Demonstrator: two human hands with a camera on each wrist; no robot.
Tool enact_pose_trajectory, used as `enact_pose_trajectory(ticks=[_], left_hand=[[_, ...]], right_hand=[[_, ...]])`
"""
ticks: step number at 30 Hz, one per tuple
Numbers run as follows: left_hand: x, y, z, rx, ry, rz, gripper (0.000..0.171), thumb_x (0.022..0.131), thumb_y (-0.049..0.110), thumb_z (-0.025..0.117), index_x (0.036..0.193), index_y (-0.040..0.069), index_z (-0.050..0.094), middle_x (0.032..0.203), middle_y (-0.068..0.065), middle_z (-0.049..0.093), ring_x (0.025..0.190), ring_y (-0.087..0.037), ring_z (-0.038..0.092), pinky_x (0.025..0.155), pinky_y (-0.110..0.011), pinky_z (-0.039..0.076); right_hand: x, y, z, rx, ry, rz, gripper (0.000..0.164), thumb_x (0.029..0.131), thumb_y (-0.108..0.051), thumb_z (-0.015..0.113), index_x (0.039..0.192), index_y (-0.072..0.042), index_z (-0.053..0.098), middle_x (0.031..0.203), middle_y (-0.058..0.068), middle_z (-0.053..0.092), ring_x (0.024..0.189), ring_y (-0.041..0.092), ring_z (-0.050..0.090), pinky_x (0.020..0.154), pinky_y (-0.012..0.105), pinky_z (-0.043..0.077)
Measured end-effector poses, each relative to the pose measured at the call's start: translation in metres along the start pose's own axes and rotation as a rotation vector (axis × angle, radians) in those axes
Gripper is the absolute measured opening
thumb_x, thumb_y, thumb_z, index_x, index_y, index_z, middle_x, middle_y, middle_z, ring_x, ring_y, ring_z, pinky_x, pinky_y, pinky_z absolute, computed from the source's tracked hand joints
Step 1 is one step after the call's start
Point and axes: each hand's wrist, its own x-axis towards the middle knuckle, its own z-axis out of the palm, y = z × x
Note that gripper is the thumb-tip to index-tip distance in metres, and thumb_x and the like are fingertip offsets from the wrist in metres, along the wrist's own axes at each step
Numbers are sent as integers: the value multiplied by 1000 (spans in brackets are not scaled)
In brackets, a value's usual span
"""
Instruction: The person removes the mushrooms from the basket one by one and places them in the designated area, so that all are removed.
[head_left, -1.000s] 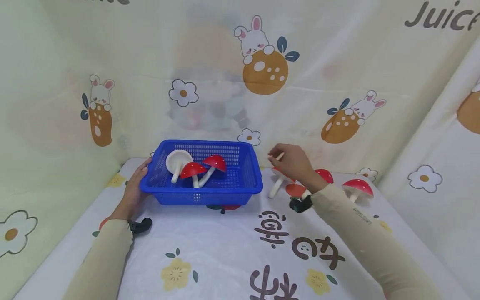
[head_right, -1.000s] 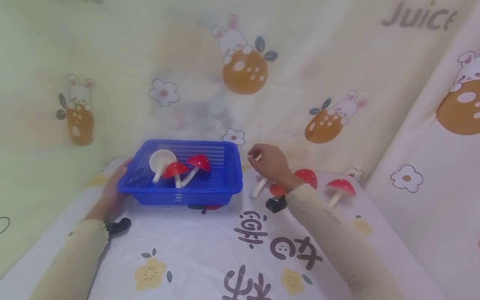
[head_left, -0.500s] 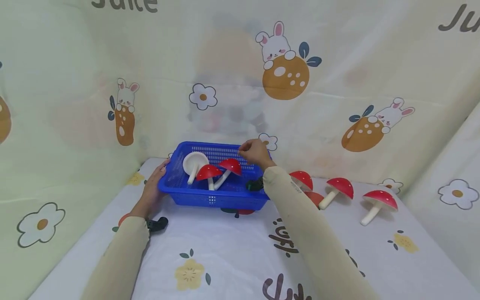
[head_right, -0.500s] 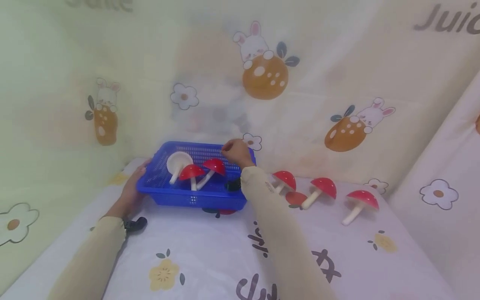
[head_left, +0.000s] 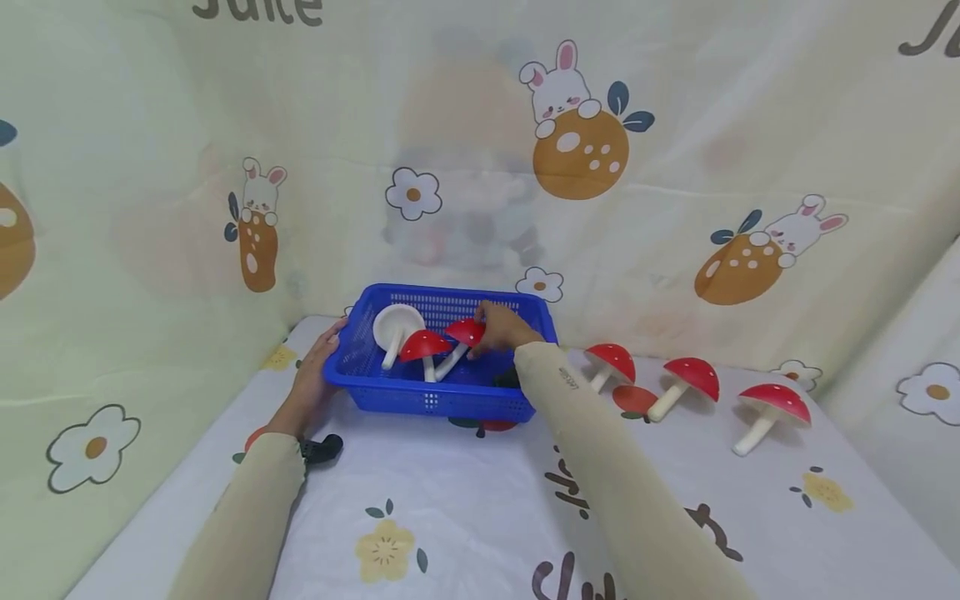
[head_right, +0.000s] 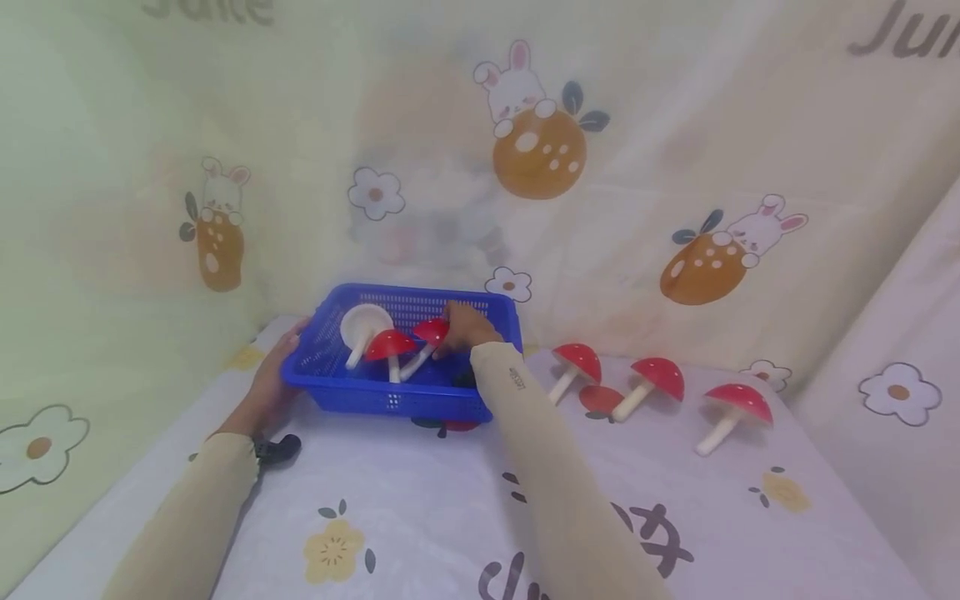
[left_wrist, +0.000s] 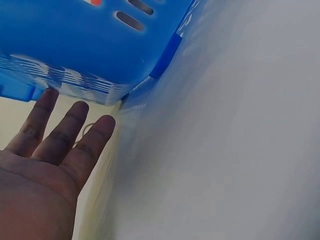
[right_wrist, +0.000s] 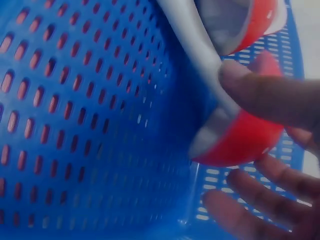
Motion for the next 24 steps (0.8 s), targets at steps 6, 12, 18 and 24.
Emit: enact_pose_trajectory(ticks=[6, 12, 18, 24], left_hand=[[-1, 2, 0, -10, -5, 1, 53, 101, 61, 34, 151, 47, 28, 167, 8, 12, 153, -32, 15, 117, -62, 23], [-3, 3, 1, 1, 1, 4, 54, 100, 62, 34, 151, 47, 28, 167, 8, 12, 153, -32, 15, 118, -62, 23], [-1, 2, 1, 25, 14, 5, 55, 99, 64, 34, 151, 48, 28, 167, 7, 14, 153, -32, 17, 117, -62, 24], [0, 0, 1, 34, 22, -13, 56, 97, 66, 35, 150, 49, 28, 166, 8, 14, 153, -32, 16, 117, -62, 24]], right_hand=[[1, 0, 2, -42, 66, -37, 41, 81, -19, 81, 113, -15, 57, 112, 8, 64, 99, 26, 59, 90, 40, 55], [1, 1, 1, -25, 169, -80, 26, 84, -14, 77, 108, -9, 68, 107, 9, 70, 93, 25, 63, 89, 39, 56], [1, 2, 0, -6, 185, -99, 7, 85, -7, 74, 92, -6, 72, 96, 9, 73, 84, 24, 64, 80, 37, 58], [2, 3, -1, -40, 210, -136, 6, 85, -5, 70, 79, -4, 72, 83, 9, 72, 70, 19, 60, 63, 30, 53]])
